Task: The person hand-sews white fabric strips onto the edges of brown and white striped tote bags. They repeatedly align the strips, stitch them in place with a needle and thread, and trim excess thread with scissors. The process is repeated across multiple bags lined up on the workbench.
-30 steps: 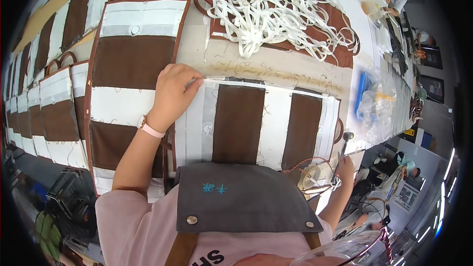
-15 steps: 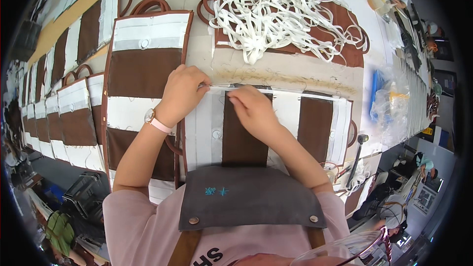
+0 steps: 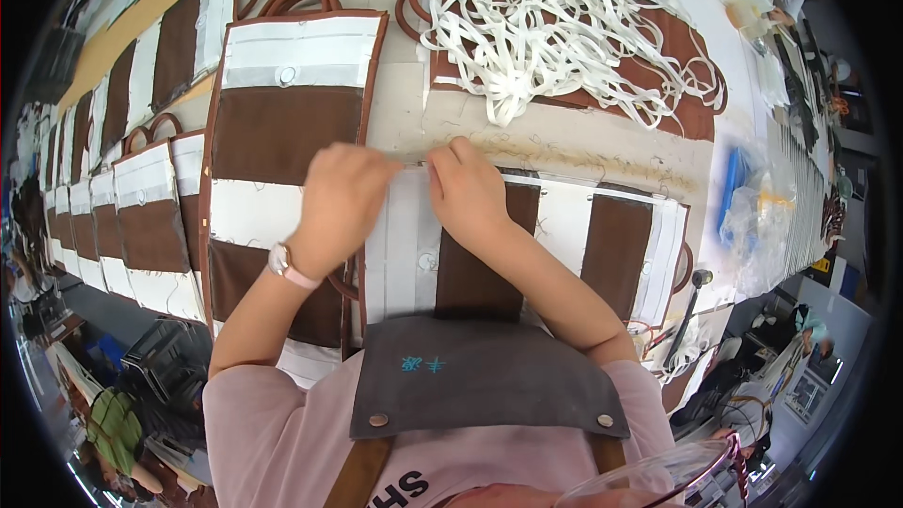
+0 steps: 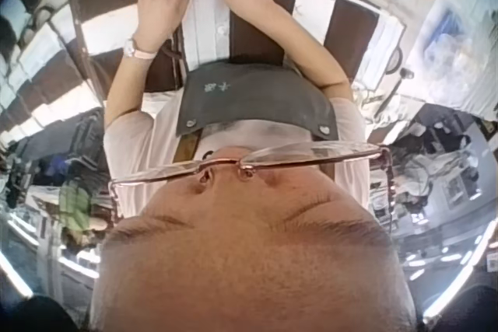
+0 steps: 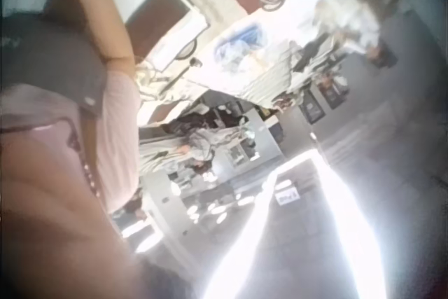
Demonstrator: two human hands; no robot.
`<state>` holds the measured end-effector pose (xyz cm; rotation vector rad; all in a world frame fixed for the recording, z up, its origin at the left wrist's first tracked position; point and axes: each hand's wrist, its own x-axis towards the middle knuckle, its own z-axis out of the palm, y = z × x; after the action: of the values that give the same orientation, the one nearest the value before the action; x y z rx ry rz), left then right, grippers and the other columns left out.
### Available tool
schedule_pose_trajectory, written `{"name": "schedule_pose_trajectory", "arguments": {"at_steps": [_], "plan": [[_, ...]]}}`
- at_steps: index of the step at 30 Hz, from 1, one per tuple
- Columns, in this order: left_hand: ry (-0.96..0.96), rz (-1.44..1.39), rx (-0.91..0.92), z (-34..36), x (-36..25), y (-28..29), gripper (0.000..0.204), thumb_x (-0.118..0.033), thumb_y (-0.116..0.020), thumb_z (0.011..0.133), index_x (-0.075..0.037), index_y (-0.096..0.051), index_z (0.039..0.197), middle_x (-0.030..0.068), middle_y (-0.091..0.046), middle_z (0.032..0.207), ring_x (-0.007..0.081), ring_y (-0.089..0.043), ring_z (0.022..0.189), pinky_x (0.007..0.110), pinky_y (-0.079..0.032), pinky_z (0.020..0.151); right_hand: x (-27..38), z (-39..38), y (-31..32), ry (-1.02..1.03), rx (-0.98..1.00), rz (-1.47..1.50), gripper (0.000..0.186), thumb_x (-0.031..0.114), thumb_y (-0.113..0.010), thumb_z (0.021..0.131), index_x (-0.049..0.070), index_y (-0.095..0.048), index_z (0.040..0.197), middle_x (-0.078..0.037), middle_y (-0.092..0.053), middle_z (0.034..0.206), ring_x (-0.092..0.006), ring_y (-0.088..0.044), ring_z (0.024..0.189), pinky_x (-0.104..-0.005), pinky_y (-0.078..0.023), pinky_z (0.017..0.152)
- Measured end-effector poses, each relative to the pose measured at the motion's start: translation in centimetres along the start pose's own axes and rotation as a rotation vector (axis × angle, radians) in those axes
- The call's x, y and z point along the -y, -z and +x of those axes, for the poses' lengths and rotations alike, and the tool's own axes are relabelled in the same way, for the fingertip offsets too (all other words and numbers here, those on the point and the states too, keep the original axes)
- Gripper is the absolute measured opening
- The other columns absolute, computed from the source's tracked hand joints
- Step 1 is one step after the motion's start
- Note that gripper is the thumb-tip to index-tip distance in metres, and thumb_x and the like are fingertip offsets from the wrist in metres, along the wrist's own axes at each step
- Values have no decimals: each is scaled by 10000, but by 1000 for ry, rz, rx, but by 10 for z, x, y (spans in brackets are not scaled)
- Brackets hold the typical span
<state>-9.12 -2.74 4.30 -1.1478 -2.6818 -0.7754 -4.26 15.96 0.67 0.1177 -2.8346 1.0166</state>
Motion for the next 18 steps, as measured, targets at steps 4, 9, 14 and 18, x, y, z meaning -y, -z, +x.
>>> {"name": "schedule_pose_trajectory", "arguments": {"at_steps": [4,9,14,18], "plan": [[-142,181,179,-28,-22,-9,470,-218,-730,816,-22,-631,1232,79,-616,1221,242,-559,1128,429,-416,954,1,5,-8,101,-33,39,216,26,-681,754,33,-603,955,-142,-548,935,-349,-601,899,-447,-523,734],[-59,244,239,-35,-21,-15,630,-338,-742,830,-28,-543,1340,90,-566,1274,223,-513,1157,415,-381,992,-1,13,-10,92,56,10,177,19,-673,759,35,-599,920,-133,-556,937,-343,-595,903,-437,-521,739],[62,118,199,-29,-21,-15,643,-276,-793,776,-12,-564,1316,113,-584,1200,262,-557,1109,407,-421,952,-1,14,-9,96,65,31,146,13,-667,780,48,-597,903,-117,-561,919,-333,-596,891,-434,-512,735],[24,98,174,-25,-13,-16,542,-247,-779,805,-54,-569,1265,95,-560,1092,253,-570,1031,383,-441,906,-3,18,-7,108,87,30,141,7,-667,806,55,-594,916,-103,-558,897,-322,-597,866,-436,-502,719]]}}
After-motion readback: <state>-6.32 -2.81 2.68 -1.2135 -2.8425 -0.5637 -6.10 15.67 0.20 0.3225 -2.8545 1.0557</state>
